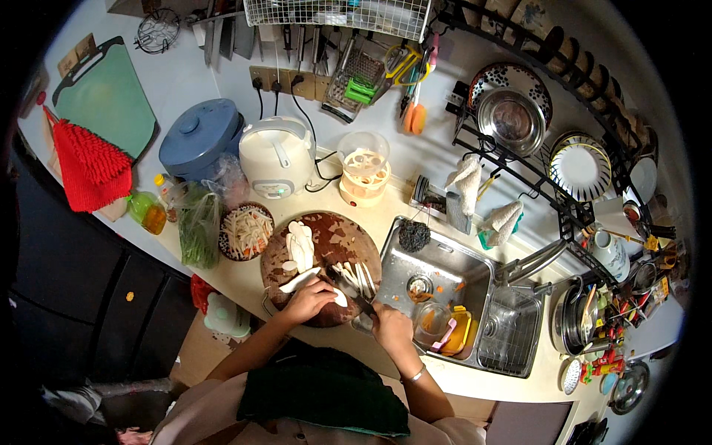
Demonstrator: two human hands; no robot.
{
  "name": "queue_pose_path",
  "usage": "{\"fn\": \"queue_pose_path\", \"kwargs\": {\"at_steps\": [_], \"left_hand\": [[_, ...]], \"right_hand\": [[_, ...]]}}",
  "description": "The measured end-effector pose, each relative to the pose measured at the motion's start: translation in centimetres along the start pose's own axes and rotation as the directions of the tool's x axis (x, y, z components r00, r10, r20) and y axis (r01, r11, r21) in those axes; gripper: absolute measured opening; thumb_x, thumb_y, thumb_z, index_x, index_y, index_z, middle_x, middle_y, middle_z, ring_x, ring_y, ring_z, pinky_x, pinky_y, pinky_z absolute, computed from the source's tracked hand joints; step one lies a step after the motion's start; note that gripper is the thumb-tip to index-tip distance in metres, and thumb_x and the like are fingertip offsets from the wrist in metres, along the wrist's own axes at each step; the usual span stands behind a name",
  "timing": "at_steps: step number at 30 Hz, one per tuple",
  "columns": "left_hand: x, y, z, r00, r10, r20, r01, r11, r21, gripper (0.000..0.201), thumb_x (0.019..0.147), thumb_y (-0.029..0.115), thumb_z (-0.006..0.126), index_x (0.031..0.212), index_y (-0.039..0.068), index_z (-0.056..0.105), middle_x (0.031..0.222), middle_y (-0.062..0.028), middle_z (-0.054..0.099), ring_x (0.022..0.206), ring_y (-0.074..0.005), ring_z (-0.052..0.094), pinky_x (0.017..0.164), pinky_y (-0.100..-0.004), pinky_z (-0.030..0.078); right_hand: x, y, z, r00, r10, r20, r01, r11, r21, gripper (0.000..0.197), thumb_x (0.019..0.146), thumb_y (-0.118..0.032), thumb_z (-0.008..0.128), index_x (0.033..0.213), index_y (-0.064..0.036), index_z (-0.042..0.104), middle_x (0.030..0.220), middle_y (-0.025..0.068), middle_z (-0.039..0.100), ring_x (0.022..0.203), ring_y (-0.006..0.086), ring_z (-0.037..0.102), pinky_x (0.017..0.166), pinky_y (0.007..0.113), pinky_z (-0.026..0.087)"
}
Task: The person slices mushrooms on a wooden cutting board using a knife and then places the sliced mushrooms onto a plate.
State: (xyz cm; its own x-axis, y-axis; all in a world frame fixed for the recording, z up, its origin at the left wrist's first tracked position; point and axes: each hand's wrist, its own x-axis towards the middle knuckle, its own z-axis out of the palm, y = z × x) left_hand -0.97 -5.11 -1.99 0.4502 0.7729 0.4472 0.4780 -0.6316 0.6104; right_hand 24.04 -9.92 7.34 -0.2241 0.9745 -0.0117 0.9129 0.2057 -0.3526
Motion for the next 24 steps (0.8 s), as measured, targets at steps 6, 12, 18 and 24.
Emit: {"fn": "queue_pose_path", "kwargs": {"at_steps": [6, 12, 18, 24], "left_hand": [[0.0, -0.1, 0.1, 1.000, 0.025, -0.002, -0.025, 0.998, 0.061, 0.011, 0.084, 0.013, 0.068, 0.093, 0.007, 0.071, 0.095, -0.0049, 0.065, 0.092, -0.0255, 0.057, 0.082, -0.0362, 0.049], [-0.5, -0.4, 0.9, 0.996, -0.005, -0.091, 0.010, 0.999, 0.053, 0.012, 0.081, 0.010, 0.068, 0.092, 0.008, 0.071, 0.097, -0.0048, 0.066, 0.090, -0.0247, 0.059, 0.079, -0.0363, 0.051], [-1.1, -0.3, 1.1, 0.994, -0.037, -0.102, 0.043, 0.997, 0.062, 0.009, 0.082, 0.010, 0.068, 0.089, 0.008, 0.073, 0.098, -0.0037, 0.069, 0.087, -0.0247, 0.061, 0.076, -0.0355, 0.052], [-1.0, -0.4, 1.4, 0.990, -0.062, -0.125, 0.068, 0.997, 0.044, 0.010, 0.081, 0.008, 0.067, 0.088, 0.009, 0.073, 0.096, -0.0038, 0.069, 0.086, -0.0249, 0.062, 0.076, -0.0355, 0.052]], "right_hand": [[-0.8, -1.4, -1.6, 0.990, 0.022, 0.139, -0.004, 0.992, -0.129, 0.023, 0.080, -0.010, 0.061, 0.104, -0.0106, 0.060, 0.093, 0.0172, 0.068, 0.077, 0.0381, 0.068, 0.066, 0.047, 0.055], [0.0, -1.2, 1.2, 0.997, -0.036, 0.071, 0.045, 0.991, -0.122, 0.020, 0.086, -0.013, 0.057, 0.106, -0.0101, 0.059, 0.093, 0.0156, 0.068, 0.077, 0.0375, 0.068, 0.064, 0.048, 0.054], [0.1, -2.5, -1.3, 0.988, -0.036, 0.151, 0.057, 0.989, -0.137, 0.032, 0.079, -0.006, 0.059, 0.110, -0.0108, 0.057, 0.094, 0.0162, 0.068, 0.078, 0.0379, 0.069, 0.068, 0.046, 0.056], [0.5, -2.0, 0.4, 0.993, -0.031, 0.111, 0.043, 0.993, -0.110, 0.028, 0.083, -0.010, 0.057, 0.111, -0.0093, 0.058, 0.094, 0.0160, 0.068, 0.078, 0.0389, 0.068, 0.067, 0.049, 0.054]]}}
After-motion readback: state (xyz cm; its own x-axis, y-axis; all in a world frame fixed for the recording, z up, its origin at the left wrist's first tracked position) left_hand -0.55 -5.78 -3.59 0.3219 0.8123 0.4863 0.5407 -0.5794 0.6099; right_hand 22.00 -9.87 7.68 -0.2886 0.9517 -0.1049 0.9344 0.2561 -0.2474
